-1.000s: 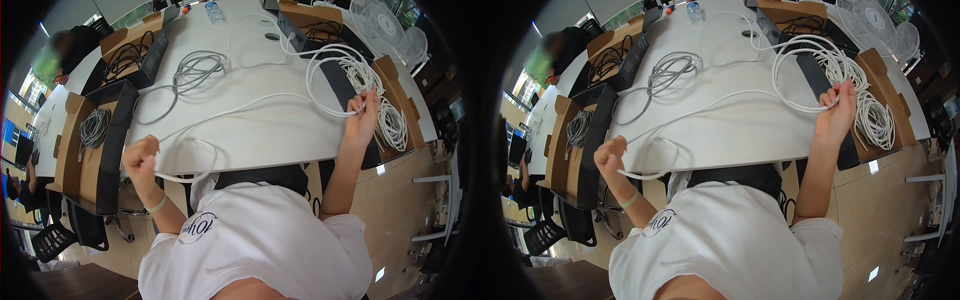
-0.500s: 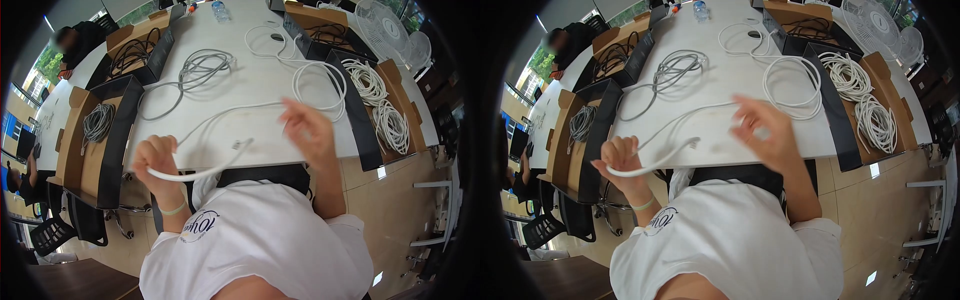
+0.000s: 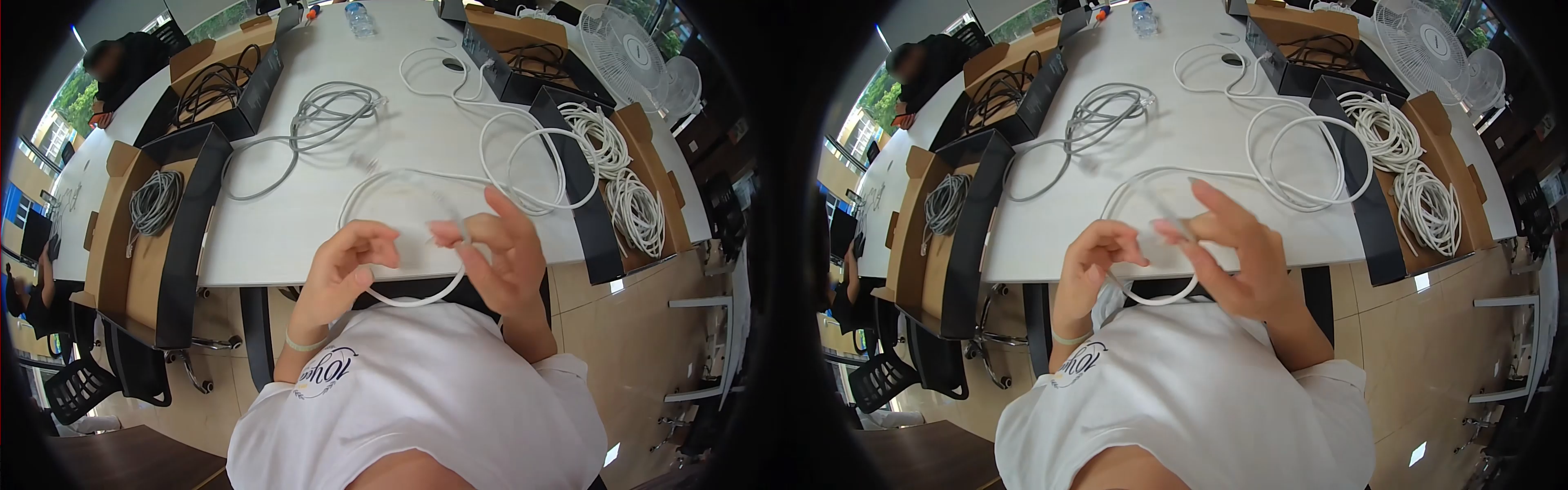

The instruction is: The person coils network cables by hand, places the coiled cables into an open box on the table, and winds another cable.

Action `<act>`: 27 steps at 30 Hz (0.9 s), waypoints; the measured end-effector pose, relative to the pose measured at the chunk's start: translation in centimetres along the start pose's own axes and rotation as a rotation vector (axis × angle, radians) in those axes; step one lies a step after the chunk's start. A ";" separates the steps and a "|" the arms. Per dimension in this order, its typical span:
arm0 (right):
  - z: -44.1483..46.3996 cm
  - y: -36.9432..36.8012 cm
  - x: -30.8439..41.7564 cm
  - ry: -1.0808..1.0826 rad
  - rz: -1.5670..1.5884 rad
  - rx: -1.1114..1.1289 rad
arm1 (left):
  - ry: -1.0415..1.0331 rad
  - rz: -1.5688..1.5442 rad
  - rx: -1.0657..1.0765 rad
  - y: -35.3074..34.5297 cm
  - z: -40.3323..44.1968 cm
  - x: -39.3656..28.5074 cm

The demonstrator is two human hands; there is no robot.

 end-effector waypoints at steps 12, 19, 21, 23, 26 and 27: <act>0.3 0.4 -1.3 0.078 0.134 0.142 | -0.211 0.627 0.324 2.0 0.5 -1.4; 0.6 1.6 -0.6 -0.032 0.242 -0.155 | -0.066 0.622 -0.336 1.8 0.6 0.1; 0.7 2.3 -1.0 0.056 0.020 -0.010 | 0.191 -0.311 -0.225 1.8 0.6 0.7; 1.1 2.3 -0.7 0.037 -0.037 0.017 | 0.282 -0.489 -0.139 2.4 1.1 1.3; 1.9 2.2 -1.1 0.186 -0.256 0.098 | 0.459 -0.923 0.109 2.6 1.7 2.2; 2.0 2.1 -1.1 0.354 -0.413 0.156 | 0.461 -0.925 0.110 2.3 1.6 1.9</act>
Point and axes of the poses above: each hand's wrist, its own z-axis towards the middle knuckle, its own y-axis out of the back of the hand, x = y × z, the point moved 1 cm from there along z, towards the middle knuckle, and after that the axes turned 11 degrees about -x, right-handed, at the moved point
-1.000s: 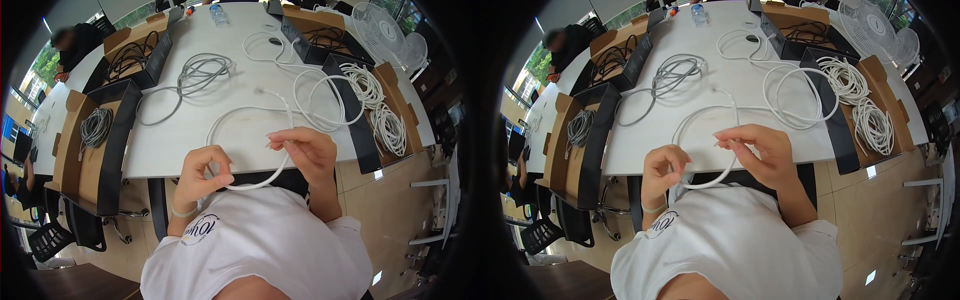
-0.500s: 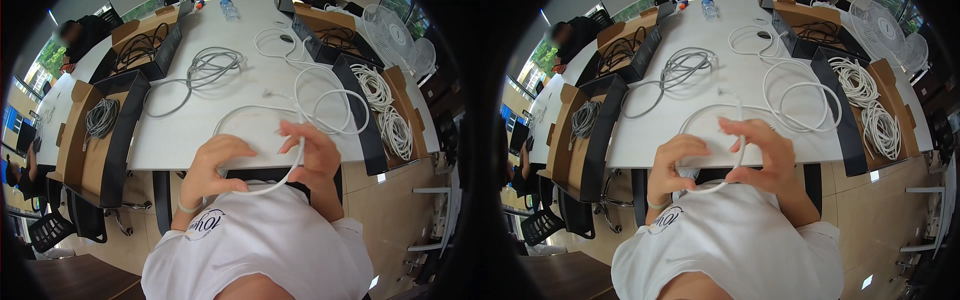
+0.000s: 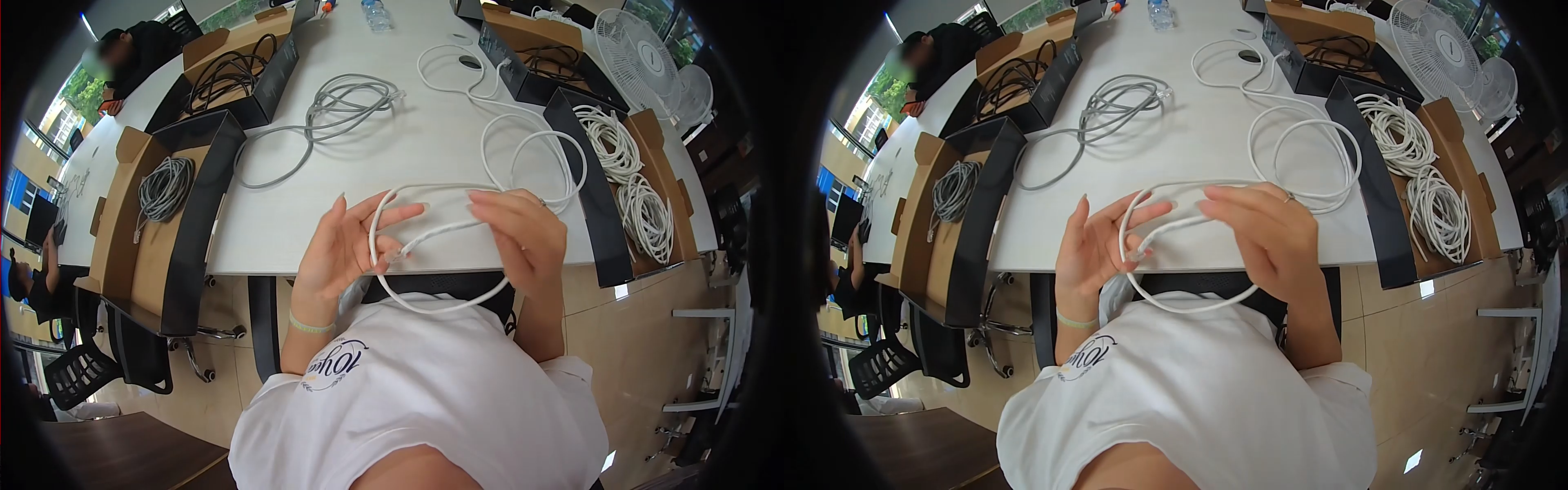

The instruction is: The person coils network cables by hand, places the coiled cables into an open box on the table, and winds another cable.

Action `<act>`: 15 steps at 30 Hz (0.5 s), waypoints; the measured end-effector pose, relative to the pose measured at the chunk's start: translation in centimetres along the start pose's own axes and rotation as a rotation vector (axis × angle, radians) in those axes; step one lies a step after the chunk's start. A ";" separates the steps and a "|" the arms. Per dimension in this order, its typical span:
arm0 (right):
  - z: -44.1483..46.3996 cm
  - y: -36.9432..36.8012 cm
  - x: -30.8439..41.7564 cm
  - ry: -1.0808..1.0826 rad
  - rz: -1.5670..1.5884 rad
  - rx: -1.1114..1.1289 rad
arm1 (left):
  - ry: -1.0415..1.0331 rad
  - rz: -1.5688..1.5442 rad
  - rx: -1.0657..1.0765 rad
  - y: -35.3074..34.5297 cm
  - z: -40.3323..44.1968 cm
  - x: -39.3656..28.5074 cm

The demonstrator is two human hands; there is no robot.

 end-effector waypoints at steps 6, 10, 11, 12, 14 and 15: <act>-0.4 -2.2 0.7 -0.016 -0.061 0.009 | -0.093 0.722 -0.067 -3.2 -1.6 1.9; -0.6 -2.7 1.0 0.059 -0.114 0.065 | 0.056 0.808 -0.048 -3.8 -2.1 1.5; -0.6 -2.9 1.2 0.123 -0.189 0.101 | 0.059 0.809 -0.045 -3.3 -2.1 1.5; -0.7 -3.4 1.4 0.134 -0.204 0.124 | 0.074 0.790 -0.004 -2.5 -2.0 1.6; -0.9 -4.6 2.1 0.109 -0.257 0.066 | 0.090 0.773 0.039 -2.2 -1.7 1.9; -1.1 -4.9 2.2 0.087 -0.305 0.010 | -0.074 0.636 -0.036 -2.5 -1.2 2.3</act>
Point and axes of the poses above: each hand's wrist, its own z-axis towards the middle knuckle, its own y-axis out of the back of the hand, x = y × z, the point moved 1 cm from there along z, towards the middle knuckle, and after that the axes turned 11 degrees about -x, right-handed, at the moved point
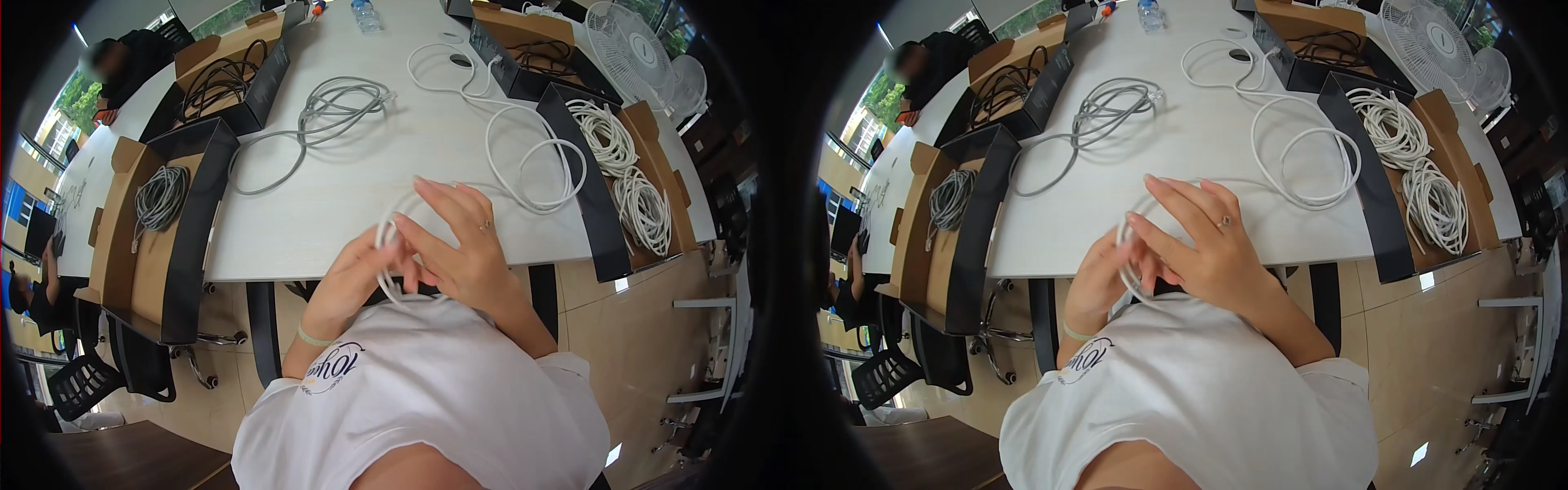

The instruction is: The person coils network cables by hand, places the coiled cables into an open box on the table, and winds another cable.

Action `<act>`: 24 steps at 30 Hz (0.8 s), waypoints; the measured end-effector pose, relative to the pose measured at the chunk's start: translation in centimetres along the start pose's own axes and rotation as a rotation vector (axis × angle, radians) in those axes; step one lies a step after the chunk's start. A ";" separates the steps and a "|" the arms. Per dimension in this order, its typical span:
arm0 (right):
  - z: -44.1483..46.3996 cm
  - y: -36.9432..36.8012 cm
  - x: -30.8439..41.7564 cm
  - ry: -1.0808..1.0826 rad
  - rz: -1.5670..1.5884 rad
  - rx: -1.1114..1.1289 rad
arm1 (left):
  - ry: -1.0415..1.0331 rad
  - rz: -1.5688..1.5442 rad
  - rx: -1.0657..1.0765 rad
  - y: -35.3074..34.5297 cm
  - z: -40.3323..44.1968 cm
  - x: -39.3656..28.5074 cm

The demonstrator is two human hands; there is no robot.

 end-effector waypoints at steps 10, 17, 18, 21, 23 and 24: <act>-1.9 -2.3 0.7 0.016 0.265 0.065 | -0.457 -0.290 -0.188 -0.1 0.7 0.5; -1.8 -2.0 0.5 0.072 0.237 0.077 | -0.486 -0.274 -0.124 0.7 0.9 0.9; -1.9 -1.8 0.3 0.079 0.236 0.103 | -0.419 -0.484 -0.108 1.2 1.0 0.9; -1.5 -0.9 -0.1 0.071 0.225 0.200 | -0.244 -0.808 -0.252 2.4 1.2 0.0; -1.1 -0.3 -0.4 0.080 0.215 0.173 | 0.161 -1.469 -0.119 4.1 1.8 0.0; -0.9 -0.1 -0.6 0.088 0.204 0.149 | 0.197 -1.466 -0.201 3.4 1.8 -1.1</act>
Point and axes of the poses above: each hand's wrist, its own z-axis towards the middle knuckle, its own y-axis out of the back of the hand, x = y × z, the point moved 1 cm from there along z, towards the middle knuckle, and after that the axes turned 11 degrees about -x, right-handed, at the moved point
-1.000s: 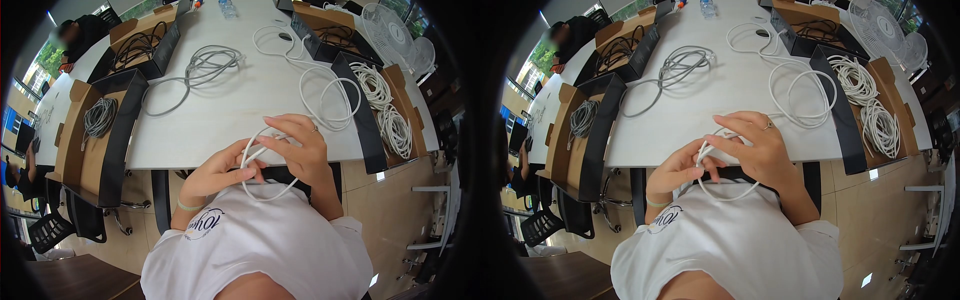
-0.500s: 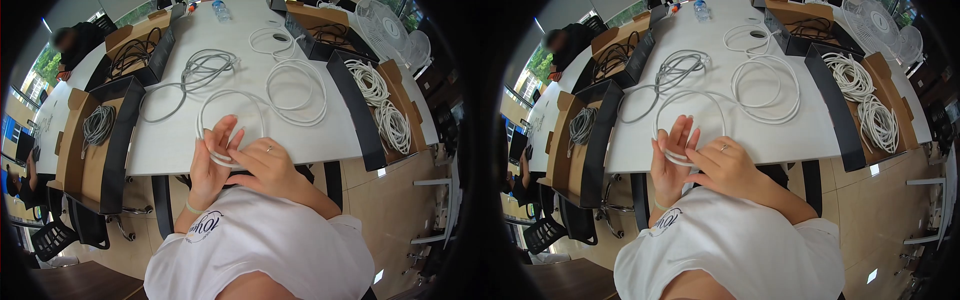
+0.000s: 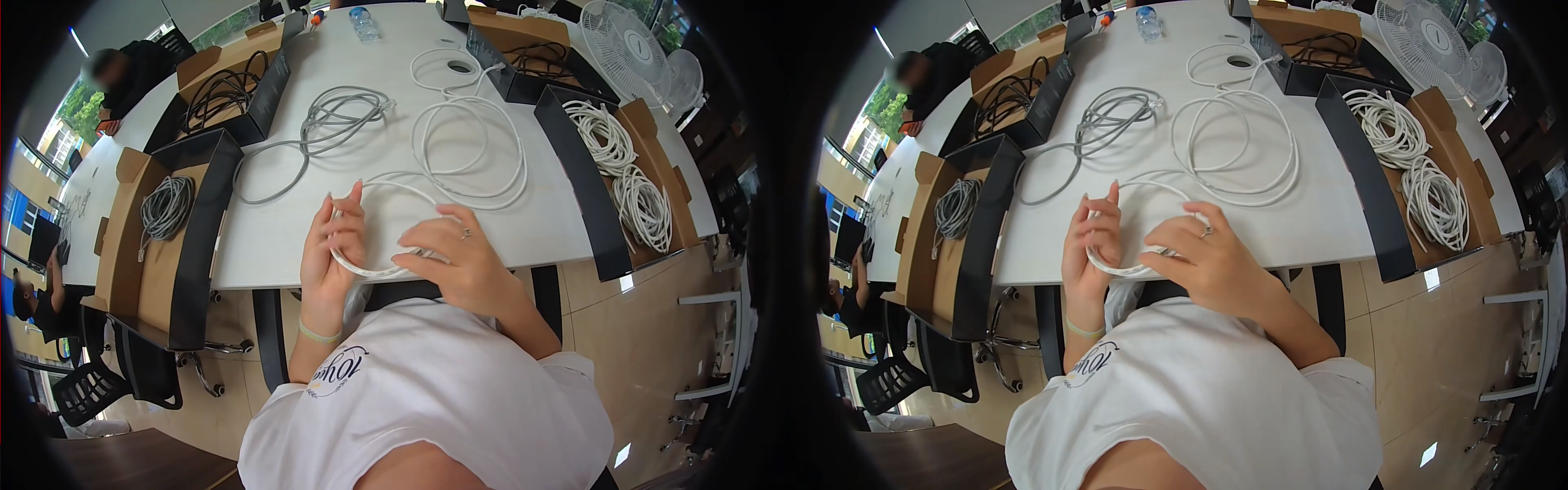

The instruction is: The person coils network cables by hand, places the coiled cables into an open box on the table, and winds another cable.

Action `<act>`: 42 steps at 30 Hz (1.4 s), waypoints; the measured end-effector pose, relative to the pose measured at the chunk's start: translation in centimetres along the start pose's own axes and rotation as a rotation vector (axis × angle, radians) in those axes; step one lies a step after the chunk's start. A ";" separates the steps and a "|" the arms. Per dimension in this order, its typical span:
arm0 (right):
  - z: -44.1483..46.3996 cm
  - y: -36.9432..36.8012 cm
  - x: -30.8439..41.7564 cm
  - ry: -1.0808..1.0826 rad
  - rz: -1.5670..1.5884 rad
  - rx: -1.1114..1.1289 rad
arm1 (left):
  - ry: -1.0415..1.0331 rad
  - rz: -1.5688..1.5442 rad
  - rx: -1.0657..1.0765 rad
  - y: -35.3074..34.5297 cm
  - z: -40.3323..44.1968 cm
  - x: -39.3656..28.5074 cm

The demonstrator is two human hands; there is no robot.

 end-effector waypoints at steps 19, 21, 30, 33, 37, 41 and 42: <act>-0.9 -0.8 -2.3 -0.699 0.435 -0.029 | -1.002 1.530 0.495 3.7 -0.3 3.1; -1.1 -1.1 -2.6 -0.754 0.455 -0.104 | -0.911 1.524 0.601 3.9 -0.4 3.0; -1.1 0.4 -3.9 -0.265 0.005 -0.241 | -0.655 1.273 0.424 2.3 -1.0 3.5; -0.7 0.9 -3.7 -0.194 -0.015 -0.281 | -0.632 1.056 0.421 1.9 -0.1 2.5; -0.9 0.9 -3.8 -0.138 -0.116 -0.254 | -0.370 1.010 0.290 1.5 -0.2 2.6; -0.8 0.3 -4.0 -0.072 -0.185 -0.269 | -0.413 1.521 0.149 0.8 -1.2 4.1; -0.9 0.2 -4.0 -0.063 -0.210 -0.242 | -0.405 1.696 0.121 0.6 -1.4 4.4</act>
Point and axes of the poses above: each hand's wrist, its own z-axis towards the middle knuckle, its own y-axis out of the back of the hand, x = y × z, the point moved 1 cm from there along z, towards the middle knuckle, and after that the axes turned 11 degrees about -x, right-handed, at the moved point
